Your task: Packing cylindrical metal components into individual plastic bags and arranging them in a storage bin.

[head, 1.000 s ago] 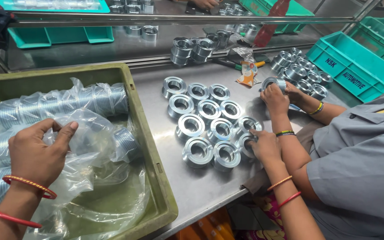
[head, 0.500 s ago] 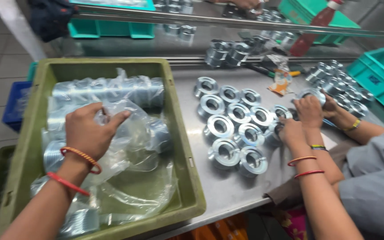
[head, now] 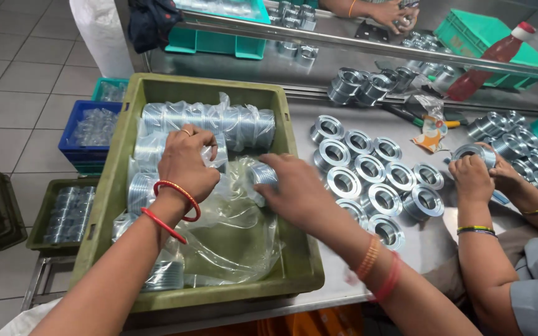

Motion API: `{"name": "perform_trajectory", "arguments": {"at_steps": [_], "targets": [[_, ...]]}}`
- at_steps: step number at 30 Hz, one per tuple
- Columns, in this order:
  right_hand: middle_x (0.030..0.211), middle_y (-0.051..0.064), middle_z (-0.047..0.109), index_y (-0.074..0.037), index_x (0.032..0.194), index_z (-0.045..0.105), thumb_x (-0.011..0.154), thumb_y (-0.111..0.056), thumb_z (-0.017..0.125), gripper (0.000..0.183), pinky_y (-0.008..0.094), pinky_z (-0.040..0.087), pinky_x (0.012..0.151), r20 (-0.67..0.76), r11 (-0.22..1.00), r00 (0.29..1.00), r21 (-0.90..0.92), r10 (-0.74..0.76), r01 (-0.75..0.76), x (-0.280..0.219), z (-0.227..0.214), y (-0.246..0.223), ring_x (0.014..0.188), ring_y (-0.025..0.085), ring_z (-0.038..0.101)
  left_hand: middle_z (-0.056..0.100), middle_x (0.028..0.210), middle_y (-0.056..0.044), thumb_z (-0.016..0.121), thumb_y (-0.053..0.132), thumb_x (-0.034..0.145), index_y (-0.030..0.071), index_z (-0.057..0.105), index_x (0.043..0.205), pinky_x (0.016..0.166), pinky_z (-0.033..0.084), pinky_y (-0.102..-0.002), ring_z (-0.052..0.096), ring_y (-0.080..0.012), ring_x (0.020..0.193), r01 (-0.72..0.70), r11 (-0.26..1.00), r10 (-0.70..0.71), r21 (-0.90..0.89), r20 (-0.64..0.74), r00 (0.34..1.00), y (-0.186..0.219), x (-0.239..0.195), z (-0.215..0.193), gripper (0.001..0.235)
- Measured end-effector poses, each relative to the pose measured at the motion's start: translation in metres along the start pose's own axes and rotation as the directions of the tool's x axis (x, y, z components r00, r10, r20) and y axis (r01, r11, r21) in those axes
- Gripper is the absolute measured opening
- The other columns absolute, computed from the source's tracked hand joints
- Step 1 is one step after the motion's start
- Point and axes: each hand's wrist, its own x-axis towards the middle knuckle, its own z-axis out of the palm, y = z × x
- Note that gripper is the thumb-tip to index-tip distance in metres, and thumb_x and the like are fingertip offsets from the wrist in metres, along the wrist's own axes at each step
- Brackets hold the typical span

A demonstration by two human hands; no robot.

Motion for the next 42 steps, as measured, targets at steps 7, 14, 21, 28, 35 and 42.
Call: {"name": "perform_trajectory", "arguments": {"at_steps": [7,14,21,28,35,42], "targets": [[0.109,0.032,0.064,-0.006,0.127,0.049,0.084,-0.02,0.074,0.052,0.049,0.054,0.088,0.218,0.958,0.967,-0.278,0.133,-0.069,0.042,0.074,0.011,0.103,0.046,0.065,0.077,0.097,-0.011,0.063,0.003,0.063,0.017,0.077,0.089,0.081,0.056,-0.044,0.071,-0.0382,0.093,0.138,0.978,-0.103,-0.154,0.214,0.971,0.002,-0.001,-0.011,0.032],[0.097,0.025,0.067,-0.005,0.12,0.049,0.069,-0.021,0.082,0.063,0.049,0.052,0.084,0.143,0.956,0.967,0.177,0.209,-0.233,0.049,0.083,0.039,0.097,0.044,0.067,0.075,0.092,-0.026,0.076,0.031,0.067,0.007,0.08,0.1,0.089,0.057,-0.043,0.073,-0.0423,0.093,0.107,0.993,-0.121,0.056,0.487,0.865,-0.026,-0.002,0.03,0.042],[0.107,0.02,0.065,-0.005,0.128,0.041,0.074,-0.016,0.08,0.067,0.039,0.061,0.062,0.395,0.165,0.834,0.859,0.385,-0.484,0.049,0.089,0.052,0.087,0.028,0.072,0.078,0.097,-0.02,0.081,0.069,0.054,0.003,0.078,0.104,0.091,0.057,-0.04,0.076,-0.0331,0.098,0.228,0.973,-0.158,-0.019,0.664,0.731,0.003,-0.003,0.004,0.083],[0.115,0.016,0.065,-0.006,0.132,0.043,0.084,-0.029,0.078,0.064,0.038,0.061,0.067,0.426,-0.039,0.821,0.894,0.38,-0.446,0.033,0.069,0.046,0.091,0.025,0.07,0.078,0.096,-0.015,0.076,0.067,0.07,0.006,0.079,0.107,0.085,0.057,-0.037,0.076,-0.0255,0.093,0.297,0.937,-0.115,-0.185,0.641,0.759,-0.011,-0.01,0.036,0.072],[0.117,0.013,0.065,-0.006,0.138,0.043,0.087,-0.018,0.076,0.063,0.036,0.059,0.075,0.472,-0.075,0.859,0.881,0.201,-0.466,0.026,0.057,0.04,0.095,0.02,0.072,0.073,0.078,-0.021,0.073,0.037,0.081,0.007,0.08,0.093,0.072,0.054,-0.043,0.072,-0.0348,0.074,0.049,0.973,0.051,-0.227,0.412,0.91,-0.022,-0.009,0.034,0.034],[0.093,0.012,0.059,-0.014,0.15,0.046,0.074,0.0,0.084,0.087,0.037,0.047,0.061,0.601,0.351,0.792,0.722,0.109,-0.596,0.016,0.082,0.056,0.081,0.022,0.063,0.067,0.077,-0.026,0.063,0.021,0.088,-0.002,0.072,0.078,0.078,0.055,-0.048,0.067,-0.0415,0.073,-0.009,0.994,0.026,-0.108,0.158,0.987,-0.011,-0.003,0.016,0.026]]}}
